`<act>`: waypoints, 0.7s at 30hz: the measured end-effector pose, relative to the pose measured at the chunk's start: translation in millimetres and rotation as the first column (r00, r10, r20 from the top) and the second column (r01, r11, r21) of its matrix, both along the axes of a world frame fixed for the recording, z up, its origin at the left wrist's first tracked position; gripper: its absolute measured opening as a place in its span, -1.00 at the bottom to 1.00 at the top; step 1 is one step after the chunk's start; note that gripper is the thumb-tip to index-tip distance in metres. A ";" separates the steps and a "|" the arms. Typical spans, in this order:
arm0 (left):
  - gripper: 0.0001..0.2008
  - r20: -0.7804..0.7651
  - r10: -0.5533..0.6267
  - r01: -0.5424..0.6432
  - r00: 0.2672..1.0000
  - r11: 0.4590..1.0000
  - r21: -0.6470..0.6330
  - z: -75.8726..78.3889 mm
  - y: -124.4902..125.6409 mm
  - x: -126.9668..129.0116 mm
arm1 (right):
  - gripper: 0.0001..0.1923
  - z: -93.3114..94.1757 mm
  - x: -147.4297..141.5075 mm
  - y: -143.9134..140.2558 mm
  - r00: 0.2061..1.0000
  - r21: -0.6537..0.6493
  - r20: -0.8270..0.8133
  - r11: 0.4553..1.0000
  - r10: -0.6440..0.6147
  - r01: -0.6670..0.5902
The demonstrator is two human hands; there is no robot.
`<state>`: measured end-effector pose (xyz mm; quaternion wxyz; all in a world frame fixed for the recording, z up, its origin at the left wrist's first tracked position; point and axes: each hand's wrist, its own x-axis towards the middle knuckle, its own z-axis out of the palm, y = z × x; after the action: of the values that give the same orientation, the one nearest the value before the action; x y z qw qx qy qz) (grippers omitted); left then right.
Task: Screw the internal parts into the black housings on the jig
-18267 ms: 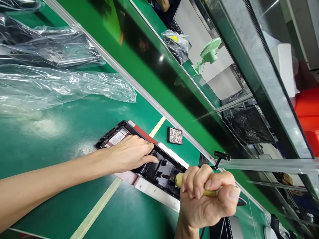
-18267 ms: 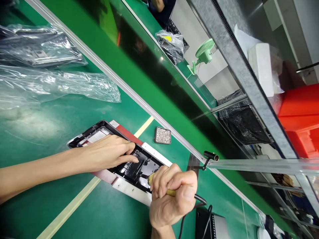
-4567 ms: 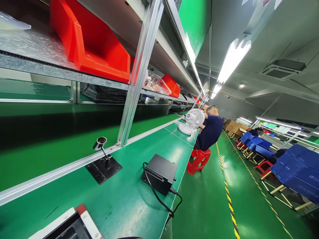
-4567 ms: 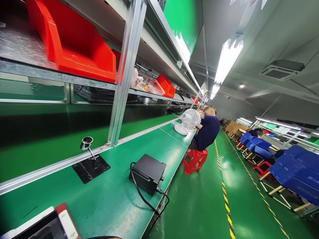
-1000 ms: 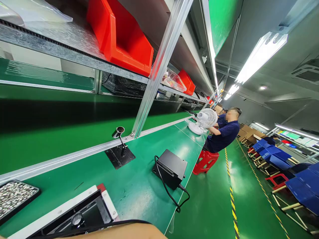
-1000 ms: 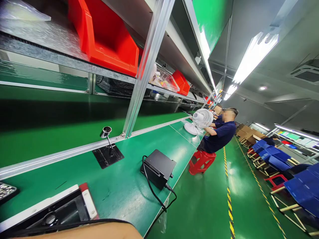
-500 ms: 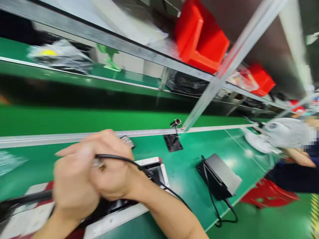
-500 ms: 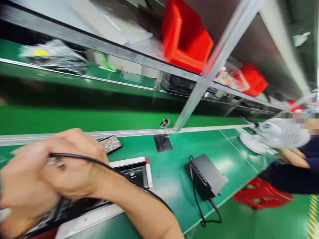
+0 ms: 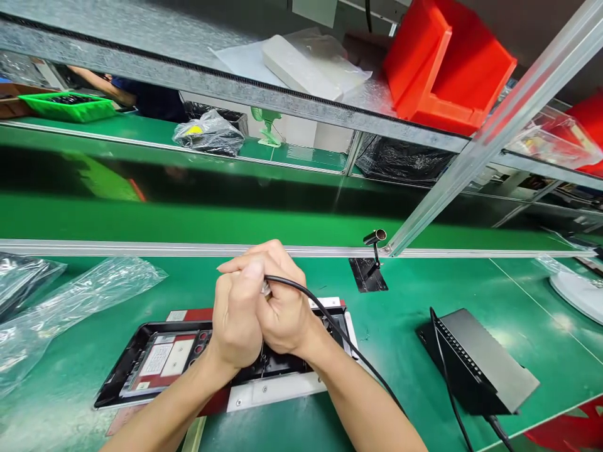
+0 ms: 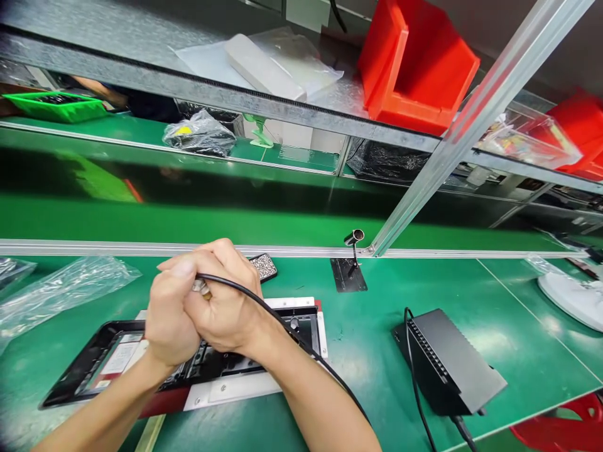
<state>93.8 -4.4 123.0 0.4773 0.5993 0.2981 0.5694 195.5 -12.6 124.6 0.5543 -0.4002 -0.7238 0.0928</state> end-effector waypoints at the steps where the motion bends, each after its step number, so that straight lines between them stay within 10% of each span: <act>1: -0.35 -0.011 -0.005 0.005 1.000 1.000 0.008 0.5 0.0 -0.2 | -0.82 0.0 0.0 0.2 1.000 0.011 -0.016 1.000 0.008 -0.008; 21: -0.34 0.018 -0.021 0.020 1.000 1.000 0.019 6.1 3.5 0.9 | -0.76 2.2 -1.3 4.2 0.993 -0.038 -0.101 0.997 0.057 -0.061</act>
<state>94.7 -0.8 129.1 0.4800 0.6017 0.2820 0.5727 194.2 -8.4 126.8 0.5786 -0.3849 -0.7045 0.1441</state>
